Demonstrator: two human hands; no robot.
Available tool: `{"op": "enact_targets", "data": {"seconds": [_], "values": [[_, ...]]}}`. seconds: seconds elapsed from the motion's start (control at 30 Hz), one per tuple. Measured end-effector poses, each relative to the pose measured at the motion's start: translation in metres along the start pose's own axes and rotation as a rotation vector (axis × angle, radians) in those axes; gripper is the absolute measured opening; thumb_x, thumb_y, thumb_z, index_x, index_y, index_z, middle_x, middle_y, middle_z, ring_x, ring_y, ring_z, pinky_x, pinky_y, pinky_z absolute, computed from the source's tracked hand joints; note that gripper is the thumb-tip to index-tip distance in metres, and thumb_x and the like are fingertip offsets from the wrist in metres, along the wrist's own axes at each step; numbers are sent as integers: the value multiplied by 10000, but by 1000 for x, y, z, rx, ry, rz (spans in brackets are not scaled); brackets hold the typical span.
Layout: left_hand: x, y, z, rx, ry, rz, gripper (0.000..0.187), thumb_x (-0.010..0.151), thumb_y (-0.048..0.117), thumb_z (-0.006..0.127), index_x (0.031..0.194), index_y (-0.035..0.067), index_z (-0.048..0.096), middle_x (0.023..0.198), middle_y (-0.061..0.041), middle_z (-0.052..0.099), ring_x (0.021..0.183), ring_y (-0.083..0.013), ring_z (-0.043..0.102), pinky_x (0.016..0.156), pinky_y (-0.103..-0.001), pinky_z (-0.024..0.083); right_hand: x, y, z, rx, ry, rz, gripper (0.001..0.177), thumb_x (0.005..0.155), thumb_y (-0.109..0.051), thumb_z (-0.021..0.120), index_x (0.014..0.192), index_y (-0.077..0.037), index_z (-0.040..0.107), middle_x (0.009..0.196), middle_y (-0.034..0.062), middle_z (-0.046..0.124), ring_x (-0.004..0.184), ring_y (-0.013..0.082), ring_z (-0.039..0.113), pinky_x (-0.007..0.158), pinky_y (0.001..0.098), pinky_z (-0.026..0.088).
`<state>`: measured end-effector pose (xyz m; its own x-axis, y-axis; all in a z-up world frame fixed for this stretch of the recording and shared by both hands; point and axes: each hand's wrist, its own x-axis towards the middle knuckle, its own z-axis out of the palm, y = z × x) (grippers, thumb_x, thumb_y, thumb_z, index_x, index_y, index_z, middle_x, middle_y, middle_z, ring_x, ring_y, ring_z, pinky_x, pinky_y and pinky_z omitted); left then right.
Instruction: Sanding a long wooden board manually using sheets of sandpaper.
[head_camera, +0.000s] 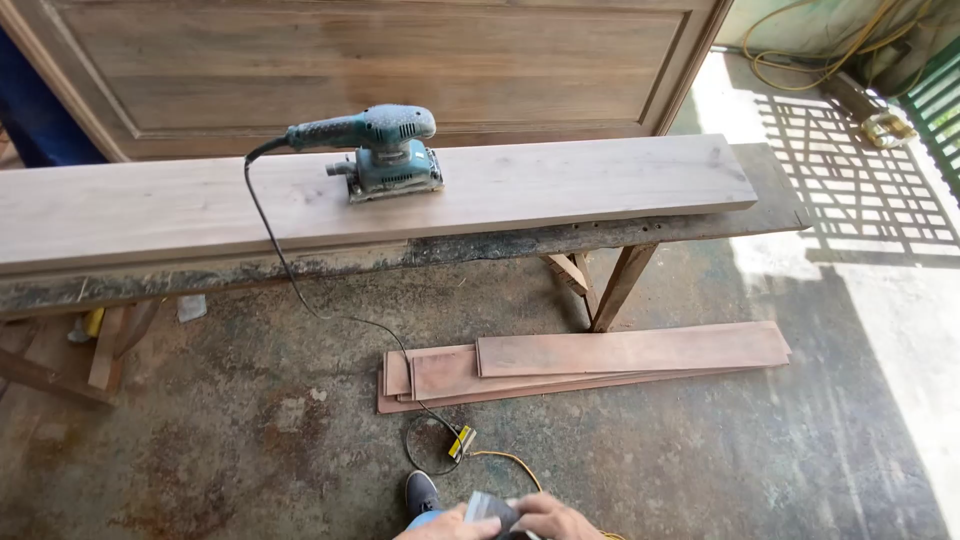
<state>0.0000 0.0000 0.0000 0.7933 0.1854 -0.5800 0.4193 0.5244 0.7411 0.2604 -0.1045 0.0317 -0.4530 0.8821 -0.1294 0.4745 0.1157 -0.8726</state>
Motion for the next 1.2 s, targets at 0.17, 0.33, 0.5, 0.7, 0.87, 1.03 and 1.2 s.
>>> {"op": "enact_targets", "data": {"seconds": [0.17,0.33,0.5,0.7,0.87,1.03,1.2], "values": [[24,93,-86,193,589,360,552,1024,260,490,1521,21,454,1422,-181,597,1301,-271,591,1082,-352,459,47,-35,-109,230,556,363,271,929,-118,632,1166,-71,752,1259,133,738,1162,236,692,990,346,521],[49,215,-165,833,1128,670,600,970,80,484,1543,-2,329,1564,-231,421,1461,-357,412,1219,-419,307,101,4,-189,298,1061,541,293,1030,-190,560,1253,-64,702,1107,155,795,1012,239,718,914,339,549],[160,296,-230,1261,1111,821,681,900,-60,446,1569,8,341,1625,-224,356,1495,-350,370,1251,-454,257,170,49,-282,-179,1074,375,319,1018,-199,575,1303,-97,677,1182,169,755,1078,253,734,914,326,545],[273,339,-304,1474,1002,616,692,858,45,582,1526,71,405,1620,-160,373,1501,-332,353,1258,-474,232,203,224,-457,-856,1016,213,374,1016,-81,550,1373,-151,636,1417,173,643,1328,330,602,1128,473,492],[265,383,-299,1441,980,437,805,760,189,685,1506,102,396,1602,-156,331,1477,-347,318,1223,-517,208,256,263,-493,-790,965,503,279,996,-146,619,1270,-118,662,1326,156,664,1270,335,615,1103,467,528],[272,381,-300,1453,1000,370,846,764,187,671,1547,97,363,1628,-134,329,1499,-315,314,1243,-489,213,363,163,-392,-545,822,86,576,716,120,641,1261,-53,572,1373,223,554,1350,414,480,1139,546,421],[266,388,-302,1542,943,300,809,816,210,642,1559,137,332,1643,-93,310,1508,-279,293,1255,-464,221,288,226,-457,-555,683,54,556,849,66,688,1357,-144,607,1452,113,585,1366,321,539,1122,436,481]]}}
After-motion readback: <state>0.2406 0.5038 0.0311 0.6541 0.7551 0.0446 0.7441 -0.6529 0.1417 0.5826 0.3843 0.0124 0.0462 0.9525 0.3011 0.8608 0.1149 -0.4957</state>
